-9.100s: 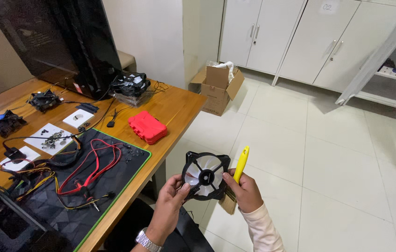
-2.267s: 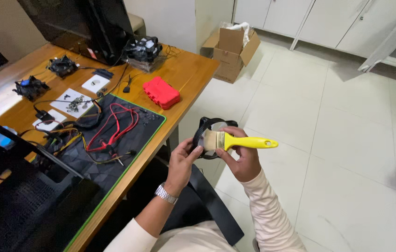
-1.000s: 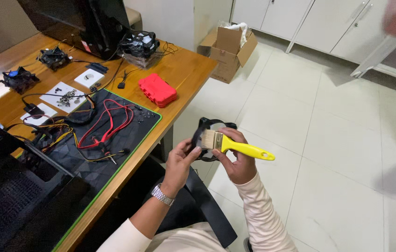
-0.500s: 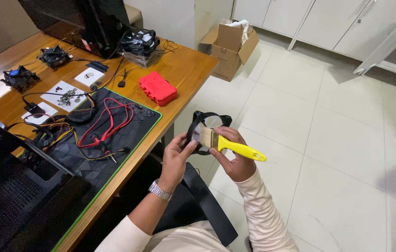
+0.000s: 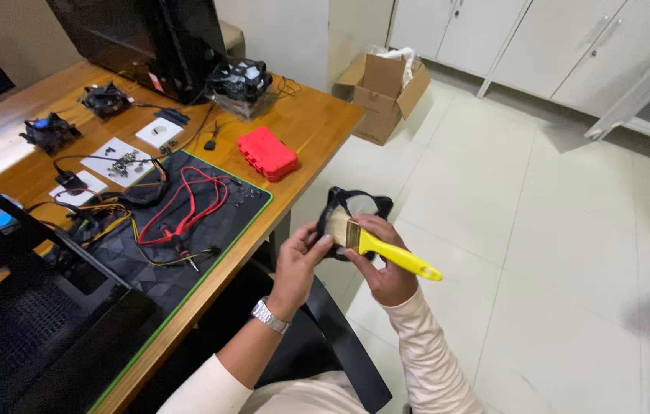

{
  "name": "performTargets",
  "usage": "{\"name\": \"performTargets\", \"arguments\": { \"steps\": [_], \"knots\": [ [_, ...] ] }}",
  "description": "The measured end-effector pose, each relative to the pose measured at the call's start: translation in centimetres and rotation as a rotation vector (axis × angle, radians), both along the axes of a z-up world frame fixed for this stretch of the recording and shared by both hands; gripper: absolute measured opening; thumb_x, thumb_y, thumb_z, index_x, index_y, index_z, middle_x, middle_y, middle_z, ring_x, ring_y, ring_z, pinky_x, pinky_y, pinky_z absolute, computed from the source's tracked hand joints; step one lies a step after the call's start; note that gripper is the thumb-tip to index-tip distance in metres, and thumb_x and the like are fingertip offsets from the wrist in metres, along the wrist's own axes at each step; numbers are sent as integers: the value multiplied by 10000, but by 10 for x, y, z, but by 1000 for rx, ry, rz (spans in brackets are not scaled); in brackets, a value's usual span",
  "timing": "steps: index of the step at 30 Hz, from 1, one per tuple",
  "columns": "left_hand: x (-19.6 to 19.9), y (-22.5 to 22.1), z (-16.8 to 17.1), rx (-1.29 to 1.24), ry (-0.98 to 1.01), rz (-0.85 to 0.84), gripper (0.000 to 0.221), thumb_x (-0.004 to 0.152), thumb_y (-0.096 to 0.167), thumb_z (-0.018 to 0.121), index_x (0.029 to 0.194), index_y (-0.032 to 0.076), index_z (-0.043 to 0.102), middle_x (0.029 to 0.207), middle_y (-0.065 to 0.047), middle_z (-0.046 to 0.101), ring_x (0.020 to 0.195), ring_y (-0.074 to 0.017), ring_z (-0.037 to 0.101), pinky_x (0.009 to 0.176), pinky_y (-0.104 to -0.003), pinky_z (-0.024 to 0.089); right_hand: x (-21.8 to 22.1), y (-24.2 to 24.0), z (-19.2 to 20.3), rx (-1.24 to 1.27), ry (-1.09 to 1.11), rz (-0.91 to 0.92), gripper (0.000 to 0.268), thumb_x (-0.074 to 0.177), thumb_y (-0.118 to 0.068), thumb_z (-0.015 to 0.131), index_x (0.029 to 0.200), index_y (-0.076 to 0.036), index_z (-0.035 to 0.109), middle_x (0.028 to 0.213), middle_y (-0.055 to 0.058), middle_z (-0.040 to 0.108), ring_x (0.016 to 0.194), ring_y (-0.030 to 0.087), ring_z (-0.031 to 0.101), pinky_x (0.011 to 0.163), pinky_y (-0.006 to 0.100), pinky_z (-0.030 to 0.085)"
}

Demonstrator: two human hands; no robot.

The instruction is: The person brushes dust off the blades and frame of a computer fan with a paintbrush, then picks up another fan from a computer case.

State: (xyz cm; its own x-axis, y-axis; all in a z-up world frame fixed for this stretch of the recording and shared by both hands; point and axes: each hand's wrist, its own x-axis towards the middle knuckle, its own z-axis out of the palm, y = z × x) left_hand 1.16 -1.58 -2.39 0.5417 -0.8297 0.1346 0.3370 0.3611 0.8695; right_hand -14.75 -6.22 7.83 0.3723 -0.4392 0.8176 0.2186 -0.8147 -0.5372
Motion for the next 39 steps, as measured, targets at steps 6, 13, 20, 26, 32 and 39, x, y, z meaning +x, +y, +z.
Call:
{"name": "performTargets", "arguments": {
  "steps": [6, 13, 20, 26, 32, 39],
  "knots": [
    [4, 6, 6, 39, 11, 4, 413, 934, 34, 713, 1328, -58, 632, 1131, -148, 750, 984, -181, 702, 904, -364, 599, -4, 7, 1, 51, 31, -15, 434, 867, -27, 772, 1248, 28, 572, 1250, 215, 629, 1230, 403, 635, 1056, 500, 507],
    [-1, 7, 8, 48, 52, -5, 422, 934, 46, 711, 1340, -40, 637, 1178, -136, 743, 1028, -160, 683, 920, -346, 583, -4, 5, -1, 27, 30, -41, 419, 864, -31, 778, 1225, 30, 575, 1225, 221, 646, 1211, 427, 649, 1069, 535, 496],
    [-3, 11, 10, 61, 33, 25, 428, 934, 43, 716, 1339, -57, 625, 1161, -143, 750, 1024, -167, 692, 909, -342, 588, -4, 10, -2, 36, 40, -44, 435, 857, -34, 781, 1231, 20, 566, 1246, 209, 644, 1225, 401, 644, 1071, 516, 502],
    [-2, 15, 12, 74, 32, 6, 439, 945, 53, 700, 1361, -57, 611, 1184, -141, 737, 1049, -182, 684, 922, -351, 580, -3, 12, 0, -9, 58, -66, 416, 874, -48, 770, 1240, 8, 578, 1245, 208, 646, 1213, 402, 653, 1043, 506, 520],
    [-4, 21, 21, 62, 33, -14, 439, 956, 61, 691, 1367, -67, 602, 1211, -174, 734, 1070, -193, 680, 927, -373, 584, -6, 13, 2, 22, 68, -7, 398, 870, -19, 759, 1234, 7, 600, 1238, 193, 656, 1220, 391, 655, 1062, 506, 502],
    [-9, 20, 24, 94, 49, -21, 429, 941, 70, 710, 1348, -37, 629, 1175, -107, 740, 1044, -155, 682, 920, -334, 588, -5, 16, -2, 18, 46, -15, 421, 857, -9, 767, 1242, 0, 596, 1251, 181, 656, 1231, 380, 651, 1050, 496, 513]
  ]
}}
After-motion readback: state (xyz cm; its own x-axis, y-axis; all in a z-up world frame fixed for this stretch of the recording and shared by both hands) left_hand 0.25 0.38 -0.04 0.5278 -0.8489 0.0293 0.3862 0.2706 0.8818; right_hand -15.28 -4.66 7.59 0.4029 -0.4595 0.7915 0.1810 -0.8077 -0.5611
